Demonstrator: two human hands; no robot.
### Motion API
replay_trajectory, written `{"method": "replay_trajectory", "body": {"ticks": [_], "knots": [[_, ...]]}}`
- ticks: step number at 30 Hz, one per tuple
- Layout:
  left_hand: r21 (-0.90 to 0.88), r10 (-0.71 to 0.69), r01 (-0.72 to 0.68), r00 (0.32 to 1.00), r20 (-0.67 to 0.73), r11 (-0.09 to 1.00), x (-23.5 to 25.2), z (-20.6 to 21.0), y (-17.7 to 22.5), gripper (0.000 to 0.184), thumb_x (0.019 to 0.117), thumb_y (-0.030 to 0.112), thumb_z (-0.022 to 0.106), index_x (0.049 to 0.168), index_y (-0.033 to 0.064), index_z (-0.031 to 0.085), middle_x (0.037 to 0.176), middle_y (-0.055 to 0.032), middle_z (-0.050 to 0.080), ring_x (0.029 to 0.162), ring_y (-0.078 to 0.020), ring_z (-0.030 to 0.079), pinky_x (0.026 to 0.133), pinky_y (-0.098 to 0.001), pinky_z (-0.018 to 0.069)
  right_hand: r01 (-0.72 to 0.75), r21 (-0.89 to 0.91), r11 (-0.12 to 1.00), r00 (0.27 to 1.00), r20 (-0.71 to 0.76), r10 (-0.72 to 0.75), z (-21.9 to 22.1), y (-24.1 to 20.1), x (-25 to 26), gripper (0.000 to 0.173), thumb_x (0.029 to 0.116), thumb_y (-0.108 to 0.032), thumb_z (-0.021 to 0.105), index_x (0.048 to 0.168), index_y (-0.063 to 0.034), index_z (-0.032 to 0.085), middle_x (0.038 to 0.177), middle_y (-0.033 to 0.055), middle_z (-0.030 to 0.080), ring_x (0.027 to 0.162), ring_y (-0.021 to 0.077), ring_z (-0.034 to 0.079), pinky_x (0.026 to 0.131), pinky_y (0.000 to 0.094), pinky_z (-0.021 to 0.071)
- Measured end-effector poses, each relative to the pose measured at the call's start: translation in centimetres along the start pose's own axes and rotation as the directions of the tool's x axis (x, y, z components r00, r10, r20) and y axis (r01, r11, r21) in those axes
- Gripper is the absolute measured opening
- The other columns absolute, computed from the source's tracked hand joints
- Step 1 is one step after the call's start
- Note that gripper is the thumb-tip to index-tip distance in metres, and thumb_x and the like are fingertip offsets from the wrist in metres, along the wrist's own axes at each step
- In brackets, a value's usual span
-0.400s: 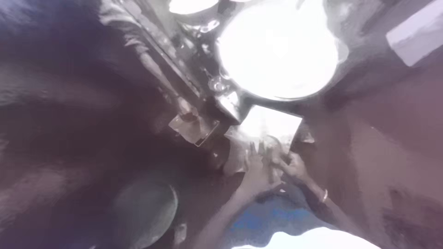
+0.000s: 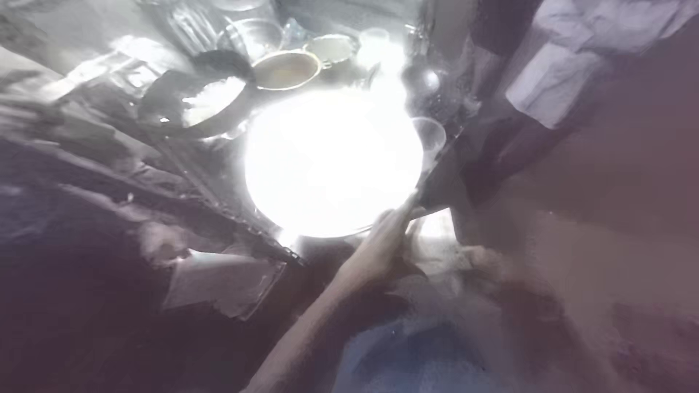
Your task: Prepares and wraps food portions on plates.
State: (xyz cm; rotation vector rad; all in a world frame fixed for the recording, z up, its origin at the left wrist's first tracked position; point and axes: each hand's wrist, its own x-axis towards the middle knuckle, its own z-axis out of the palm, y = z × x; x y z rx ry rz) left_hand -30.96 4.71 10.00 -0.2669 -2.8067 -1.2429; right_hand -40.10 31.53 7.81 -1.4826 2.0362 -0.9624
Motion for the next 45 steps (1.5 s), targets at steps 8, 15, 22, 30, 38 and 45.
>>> {"method": "replay_trajectory", "body": {"ticks": [8,15,22,30,38,45], "knots": [[-0.336,-0.314,0.266,0.944,-0.098,0.904,11.3,-6.0,0.3,0.019,0.0907,0.008,0.074,0.108,0.0046,0.067,0.081,-0.0023,0.073,0.066,-0.0106,0.069,0.063,-0.0292,0.0605,0.002,-0.285,0.958,0.915,-0.386,-0.117,-15.8,4.8,9.4,0.038,0.0990,-0.028,0.065,0.127,-0.0035,0.066,0.112,0.0120,0.072,0.101,0.0167,0.070,0.091,0.0384,0.0578],[-0.391,-0.738,0.643,0.451,-0.502,0.659,12.3,-11.7,-13.8,0.056,0.0863,0.017,0.078,0.136,0.0058,0.054,0.105,-0.0224,0.070,0.091,-0.0363,0.070,0.080,-0.0612,0.0571,0.331,-0.216,0.918,0.866,-0.317,-0.387,-9.5,4.7,19.2,0.021,0.0975,-0.023,0.068,0.112,-0.0085,0.075,0.118,0.0079,0.073,0.114,0.0183,0.068,0.100,0.0339,0.0553],[-0.446,-0.846,0.769,0.223,-0.485,0.458,6.3,-11.1,-19.9,0.065,0.0921,0.012,0.073,0.149,0.0094,0.043,0.121,-0.0278,0.065,0.106,-0.0431,0.066,0.091,-0.0639,0.0518,0.199,-0.284,0.938,0.946,-0.193,-0.259,-6.6,14.2,31.0,0.029,0.0994,-0.026,0.063,0.120,-0.0079,0.072,0.126,0.0083,0.071,0.127,0.0223,0.063,0.109,0.0380,0.0511],[-0.337,-0.712,0.882,-0.002,-0.702,0.330,5.7,-8.2,-17.4,0.101,0.0815,0.024,0.085,0.160,0.0084,0.024,0.154,-0.0297,0.038,0.135,-0.0481,0.048,0.106,-0.0636,0.0436,0.230,-0.411,0.882,0.970,0.176,-0.171,-7.1,16.2,39.0,0.021,0.0967,-0.025,0.063,0.111,-0.0219,0.079,0.104,0.0026,0.074,0.103,0.0245,0.066,0.087,0.0461,0.0531],[-0.247,-0.634,0.918,0.006,-0.774,0.311,8.8,-2.9,-13.0,0.086,0.0801,0.048,0.081,0.147,0.0052,0.049,0.151,-0.0223,0.047,0.136,-0.0426,0.049,0.107,-0.0619,0.0420,0.102,-0.008,0.995,0.985,0.140,-0.100,-11.7,14.9,44.4,0.045,0.1119,-0.029,0.032,0.109,-0.0042,0.070,0.075,0.0100,0.063,0.063,0.0215,0.061,0.059,0.0426,0.0528],[-0.306,-0.752,0.943,-0.108,-0.650,0.128,11.6,-0.7,-13.8,0.056,0.0884,0.025,0.078,0.140,0.0141,0.059,0.151,-0.0169,0.048,0.136,-0.0414,0.048,0.107,-0.0603,0.0432,-0.134,0.257,0.957,0.872,0.490,-0.010,-14.8,19.6,49.1,0.061,0.0973,-0.012,0.070,0.152,-0.0088,0.043,0.111,0.0112,0.076,0.085,0.0198,0.072,0.077,0.0398,0.0608]]}}
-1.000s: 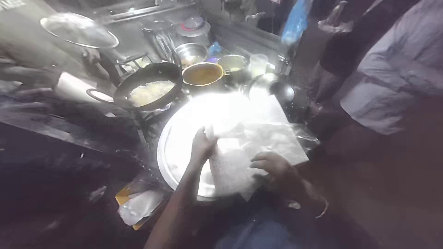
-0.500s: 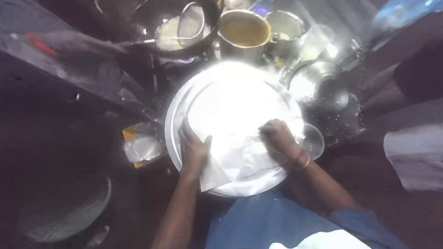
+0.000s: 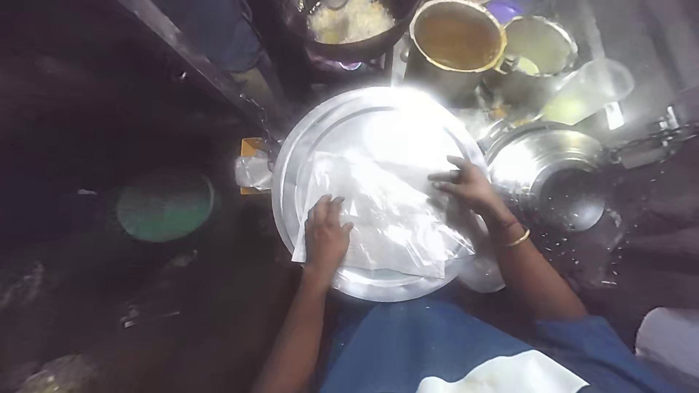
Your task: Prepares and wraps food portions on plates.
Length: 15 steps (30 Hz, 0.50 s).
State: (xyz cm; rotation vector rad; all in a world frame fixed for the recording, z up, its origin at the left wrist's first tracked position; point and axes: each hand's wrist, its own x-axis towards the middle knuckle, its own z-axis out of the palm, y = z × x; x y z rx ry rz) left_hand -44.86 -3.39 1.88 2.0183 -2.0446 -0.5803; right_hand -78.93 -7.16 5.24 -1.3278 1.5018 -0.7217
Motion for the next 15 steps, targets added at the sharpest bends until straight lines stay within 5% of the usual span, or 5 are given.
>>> {"method": "replay_trajectory", "body": {"ticks": [4,9,11,13,15], "knots": [[0.009,0.067,-0.067,0.984,-0.163,0.998,-1.2,-0.3,2.8,0.060,0.0834,0.036,0.081,0.135,0.0129,0.062,0.147,-0.0151,0.053,0.141,-0.0383,0.043,0.111,-0.0642,0.0329,0.032,-0.090,0.995,0.997,-0.068,-0.038,-0.5,-0.1,-0.9,0.056,0.0859,-0.008,0.082,0.138,-0.0089,0.060,0.088,0.0086,0.078,0.066,0.0180,0.071,0.064,0.0377,0.0592],[-0.387,0.026,-0.040,0.999,-0.041,0.921,-1.7,1.3,10.8,0.072,0.0819,0.051,0.081,0.138,0.0118,0.059,0.130,-0.0094,0.064,0.111,-0.0238,0.066,0.089,-0.0460,0.0569,0.051,-0.004,0.999,0.997,-0.050,-0.051,1.1,0.6,-1.2,0.072,0.0685,-0.014,0.096,0.128,-0.0082,0.056,0.074,0.0080,0.069,0.059,0.0185,0.064,0.058,0.0390,0.0570],[-0.562,-0.011,0.085,0.991,0.133,0.823,-0.7,2.4,13.1,0.065,0.0859,0.045,0.080,0.138,0.0116,0.059,0.121,-0.0081,0.070,0.096,-0.0206,0.070,0.082,-0.0440,0.0585,0.095,-0.053,0.994,0.996,0.007,-0.094,2.2,0.5,-1.6,0.071,0.0670,-0.017,0.096,0.126,-0.0041,0.058,0.081,0.0111,0.070,0.069,0.0223,0.067,0.066,0.0443,0.0589],[-0.617,-0.046,0.136,0.986,0.159,0.775,0.3,2.8,14.2,0.033,0.0929,0.026,0.075,0.119,0.0061,0.070,0.100,-0.0085,0.074,0.079,-0.0183,0.070,0.076,-0.0414,0.0591,0.100,-0.129,0.987,0.994,0.051,-0.094,2.8,0.2,-1.9,0.075,0.0665,-0.021,0.097,0.129,-0.0044,0.058,0.091,0.0139,0.070,0.081,0.0263,0.069,0.076,0.0501,0.0585],[-0.643,-0.122,0.122,0.992,0.045,0.756,-0.1,1.4,13.5,0.019,0.0984,0.013,0.065,0.110,-0.0008,0.070,0.090,-0.0110,0.072,0.071,-0.0178,0.068,0.070,-0.0394,0.0590,0.125,-0.106,0.987,0.992,0.029,-0.122,2.8,0.7,-1.4,0.080,0.0628,-0.027,0.099,0.128,-0.0075,0.056,0.078,0.0104,0.065,0.067,0.0230,0.062,0.064,0.0463,0.0544]]}}
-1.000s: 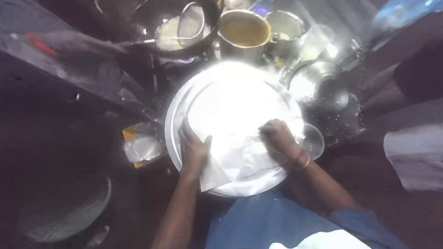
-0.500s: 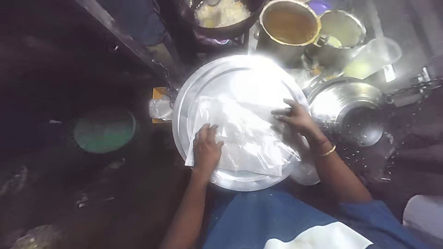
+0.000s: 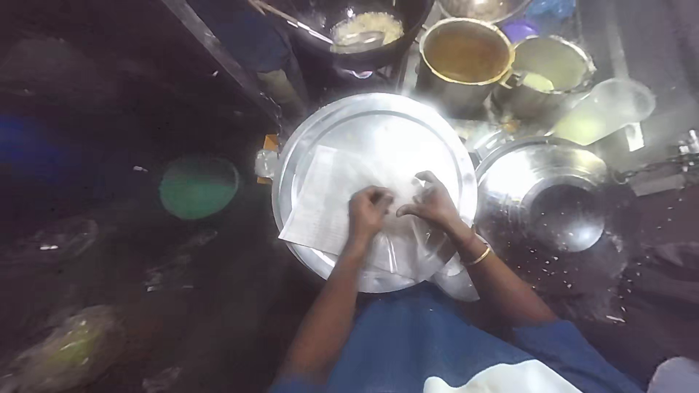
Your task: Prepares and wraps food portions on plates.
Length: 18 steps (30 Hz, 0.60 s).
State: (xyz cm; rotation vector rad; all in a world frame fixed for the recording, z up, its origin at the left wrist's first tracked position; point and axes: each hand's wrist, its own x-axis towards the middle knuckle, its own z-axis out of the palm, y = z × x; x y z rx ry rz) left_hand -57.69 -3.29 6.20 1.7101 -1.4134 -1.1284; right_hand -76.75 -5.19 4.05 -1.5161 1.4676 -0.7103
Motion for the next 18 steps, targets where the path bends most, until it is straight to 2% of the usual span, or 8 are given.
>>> {"method": "replay_trajectory", "body": {"ticks": [3,5,7,9,11,13,16,18], "knots": [[-0.182,-0.020,-0.042,0.944,-0.329,0.982,-2.1,-6.2,-3.3,0.021,0.1012,0.008,0.057,0.119,-0.0023,0.062,0.088,-0.0050,0.067,0.066,-0.0096,0.062,0.062,-0.0301,0.0564,0.049,-0.021,0.999,0.998,-0.047,-0.050,-1.2,1.9,1.2,0.094,0.0720,-0.025,0.095,0.148,-0.0136,0.042,0.072,0.0074,0.065,0.058,0.0231,0.061,0.056,0.0459,0.0540],[-0.298,-0.074,-0.083,0.873,-0.481,0.951,-4.0,-11.0,-5.7,0.011,0.0988,0.003,0.058,0.109,0.0074,0.057,0.079,0.0056,0.063,0.059,-0.0017,0.057,0.053,-0.0207,0.0517,0.075,-0.114,0.991,0.997,-0.006,-0.076,-1.6,0.8,1.7,0.090,0.0795,-0.016,0.088,0.154,-0.0146,0.037,0.076,0.0092,0.067,0.060,0.0271,0.062,0.057,0.0502,0.0537],[-0.266,-0.069,-0.088,0.847,-0.528,0.960,-6.4,-14.4,-8.0,0.014,0.0942,-0.001,0.061,0.098,0.0109,0.056,0.074,0.0093,0.065,0.059,0.0013,0.059,0.052,-0.0177,0.0512,0.120,-0.191,0.974,0.989,0.112,-0.100,-0.3,-0.5,1.6,0.065,0.0852,-0.009,0.081,0.144,-0.0131,0.053,0.081,0.0115,0.069,0.067,0.0304,0.065,0.064,0.0541,0.0552],[-0.071,0.091,-0.154,0.833,-0.545,0.986,-7.7,-16.0,-9.6,0.016,0.0915,0.005,0.065,0.105,0.0054,0.056,0.084,0.0084,0.064,0.070,0.0016,0.063,0.064,-0.0184,0.0559,0.188,-0.280,0.942,0.970,0.206,-0.132,1.0,-1.6,2.1,0.047,0.0861,-0.005,0.076,0.132,-0.0141,0.066,0.080,0.0114,0.069,0.072,0.0315,0.066,0.069,0.0554,0.0550],[0.290,0.313,-0.182,0.799,-0.514,0.940,-8.2,-17.6,-10.2,0.030,0.0948,0.016,0.062,0.115,-0.0070,0.058,0.099,-0.0070,0.065,0.085,-0.0076,0.065,0.078,-0.0263,0.0564,0.227,-0.336,0.914,0.951,0.279,-0.133,0.9,-2.6,2.9,0.044,0.0880,-0.009,0.077,0.130,-0.0159,0.068,0.084,0.0106,0.070,0.077,0.0299,0.068,0.074,0.0543,0.0560],[0.604,0.487,-0.182,0.782,-0.389,0.776,-8.5,-19.7,-9.8,0.031,0.1000,0.019,0.055,0.110,-0.0075,0.067,0.104,-0.0224,0.068,0.094,-0.0277,0.067,0.087,-0.0429,0.0548,0.298,-0.350,0.888,0.930,0.315,-0.188,-0.3,-3.5,2.9,0.036,0.0881,-0.009,0.078,0.123,-0.0157,0.073,0.087,0.0089,0.068,0.077,0.0257,0.064,0.074,0.0504,0.0548],[0.744,0.630,-0.308,0.753,-0.191,0.593,-7.8,-22.8,-7.8,0.023,0.1000,0.013,0.056,0.105,-0.0019,0.073,0.104,-0.0250,0.067,0.092,-0.0351,0.068,0.083,-0.0473,0.0556,0.389,-0.370,0.844,0.912,0.287,-0.295,-3.7,-6.4,2.1,0.017,0.0849,-0.014,0.083,0.101,-0.0159,0.080,0.090,0.0048,0.068,0.073,0.0196,0.063,0.067,0.0457,0.0547],[0.774,0.626,-0.358,0.777,-0.063,0.522,-7.2,-25.7,-6.2,0.024,0.1022,0.014,0.053,0.108,0.0017,0.073,0.109,-0.0222,0.067,0.100,-0.0347,0.067,0.089,-0.0471,0.0548,0.483,-0.362,0.797,0.874,0.250,-0.416,-6.2,-8.4,1.5,0.009,0.0864,-0.012,0.080,0.095,-0.0136,0.079,0.095,0.0023,0.073,0.081,0.0141,0.068,0.074,0.0394,0.0590]]}}
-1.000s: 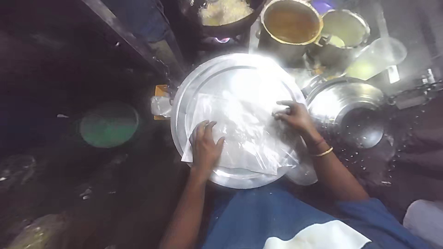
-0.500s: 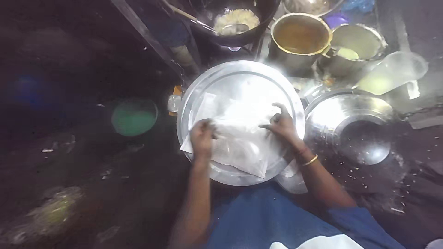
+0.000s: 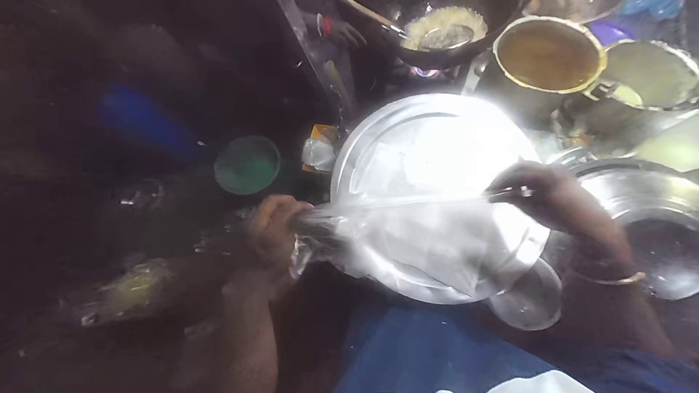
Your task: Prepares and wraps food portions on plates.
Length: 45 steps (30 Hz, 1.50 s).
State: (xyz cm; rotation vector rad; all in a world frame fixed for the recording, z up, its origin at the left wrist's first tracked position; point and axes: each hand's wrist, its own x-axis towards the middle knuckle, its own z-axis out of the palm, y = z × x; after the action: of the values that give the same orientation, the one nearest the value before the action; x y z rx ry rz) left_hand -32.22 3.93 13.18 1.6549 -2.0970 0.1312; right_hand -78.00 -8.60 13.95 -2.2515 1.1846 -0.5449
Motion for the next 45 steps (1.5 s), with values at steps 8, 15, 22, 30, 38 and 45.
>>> {"method": "replay_trajectory", "body": {"ticks": [8,15,22,30,38,45], "knots": [[-0.593,-0.010,0.203,0.950,0.313,0.779,6.7,-0.1,-8.7,0.033,0.0977,0.023,0.062,0.129,0.0119,0.061,0.097,0.0036,0.070,0.074,0.0001,0.065,0.067,-0.0204,0.0583,-0.464,0.043,0.885,0.865,-0.195,0.463,0.2,-2.3,1.7,0.026,0.0908,-0.006,0.077,0.116,-0.0057,0.070,0.086,0.0139,0.072,0.064,0.0247,0.067,0.063,0.0476,0.0578],[-0.396,0.168,0.131,0.754,0.635,0.909,15.1,2.4,-15.8,0.059,0.0642,0.027,0.093,0.118,0.0156,0.071,0.086,-0.0060,0.070,0.073,-0.0224,0.064,0.070,-0.0527,0.0528,-0.680,0.119,0.724,0.680,-0.269,0.682,6.1,3.4,1.5,0.039,0.0879,-0.022,0.083,0.122,-0.0108,0.068,0.084,0.0154,0.072,0.064,0.0323,0.065,0.062,0.0556,0.0552],[-0.860,-0.021,0.448,0.889,0.457,0.245,13.7,7.7,-18.8,0.044,0.0972,0.039,0.059,0.134,0.0156,0.057,0.113,0.0031,0.070,0.095,-0.0066,0.069,0.081,-0.0268,0.0611,-0.632,-0.157,0.759,0.648,-0.644,0.406,7.9,1.9,0.4,0.080,0.0863,-0.037,0.082,0.150,-0.0050,0.045,0.142,0.0256,0.054,0.130,0.0446,0.054,0.109,0.0623,0.0434],[-0.776,-0.203,0.625,0.774,0.600,0.087,4.8,10.2,-13.2,0.064,0.0838,0.042,0.075,0.128,0.0019,0.053,0.107,-0.0084,0.074,0.091,-0.0229,0.074,0.077,-0.0393,0.0636,-0.323,-0.121,0.938,0.945,-0.087,0.314,19.2,-5.7,0.7,0.081,0.0761,-0.054,0.082,0.146,-0.0218,0.057,0.157,0.0098,0.048,0.151,0.0433,0.030,0.116,0.0724,0.0240],[-0.578,-0.359,0.558,0.828,0.430,0.596,6.5,3.0,-12.2,0.036,0.0894,0.014,0.069,0.119,0.0000,0.055,0.080,0.0074,0.063,0.064,0.0040,0.058,0.059,-0.0163,0.0515,-0.324,-0.171,0.930,0.918,0.182,0.353,16.6,-6.6,-2.2,0.077,0.0759,-0.050,0.084,0.144,-0.0249,0.058,0.162,0.0093,0.042,0.153,0.0463,0.023,0.115,0.0772,0.0150],[-0.698,-0.063,0.534,0.813,0.580,0.477,8.7,-0.1,-8.3,0.035,0.0919,0.015,0.067,0.125,0.0109,0.055,0.087,0.0054,0.072,0.059,-0.0028,0.065,0.049,-0.0189,0.0557,-0.292,-0.200,0.935,0.937,0.139,0.322,21.9,-7.4,4.2,0.095,0.0835,-0.084,0.052,0.162,-0.0344,0.032,0.172,0.0095,0.018,0.157,0.0438,0.010,0.116,0.0796,0.0092]]}}
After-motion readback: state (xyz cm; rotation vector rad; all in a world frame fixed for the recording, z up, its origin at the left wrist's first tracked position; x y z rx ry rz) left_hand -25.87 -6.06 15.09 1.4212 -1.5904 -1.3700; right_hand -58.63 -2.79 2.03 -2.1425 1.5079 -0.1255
